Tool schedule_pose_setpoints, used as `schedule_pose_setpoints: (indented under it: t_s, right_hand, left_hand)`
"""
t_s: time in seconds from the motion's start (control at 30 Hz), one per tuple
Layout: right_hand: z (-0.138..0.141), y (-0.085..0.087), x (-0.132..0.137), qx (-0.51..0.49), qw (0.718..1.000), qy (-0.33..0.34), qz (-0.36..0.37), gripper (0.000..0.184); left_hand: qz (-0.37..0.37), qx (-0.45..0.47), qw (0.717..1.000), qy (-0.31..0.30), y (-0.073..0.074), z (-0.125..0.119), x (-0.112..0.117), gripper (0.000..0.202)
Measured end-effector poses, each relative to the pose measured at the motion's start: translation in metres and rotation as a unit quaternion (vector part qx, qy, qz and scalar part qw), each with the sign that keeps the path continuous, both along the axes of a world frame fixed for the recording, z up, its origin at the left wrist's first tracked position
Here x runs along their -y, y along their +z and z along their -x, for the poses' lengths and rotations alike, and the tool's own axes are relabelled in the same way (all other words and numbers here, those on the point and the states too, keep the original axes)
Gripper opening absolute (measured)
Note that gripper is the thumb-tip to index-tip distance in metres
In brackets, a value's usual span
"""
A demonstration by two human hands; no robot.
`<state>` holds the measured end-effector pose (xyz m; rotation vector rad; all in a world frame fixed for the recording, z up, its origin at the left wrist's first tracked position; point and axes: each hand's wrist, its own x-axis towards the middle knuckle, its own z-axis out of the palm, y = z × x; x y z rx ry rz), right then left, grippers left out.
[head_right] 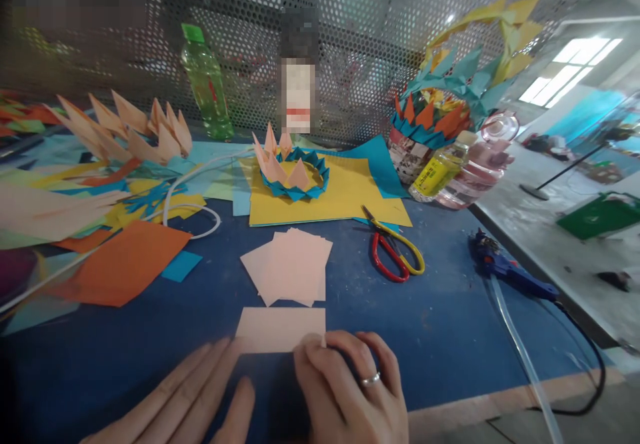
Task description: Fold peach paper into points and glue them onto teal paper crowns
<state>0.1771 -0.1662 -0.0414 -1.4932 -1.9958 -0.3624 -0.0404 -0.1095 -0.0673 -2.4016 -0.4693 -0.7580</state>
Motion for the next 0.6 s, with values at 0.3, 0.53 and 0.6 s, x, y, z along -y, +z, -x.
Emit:
schedule_pose_setpoints:
  t_s: [0.3, 0.53, 0.6]
  right_hand:
    - [-0.021, 0.006, 0.001, 0.043, 0.999, 0.017, 0.023, 0.025]
    - [0.022, 0.021, -0.035, -0.004, 0.991, 0.068, 0.117, 0.027]
    - [0.024, 0.024, -0.042, 0.003, 0.987, 0.061, 0.150, 0.027]
  left_hand:
    - [-0.041, 0.019, 0.999, 0.007, 0.008, -0.002, -0.001, 0.033]
    - [-0.012, 0.092, 0.996, 0.016, 0.022, -0.007, 0.001, 0.034]
    - [0.020, 0.089, 0.995, 0.031, 0.027, -0.006, 0.004, 0.034]
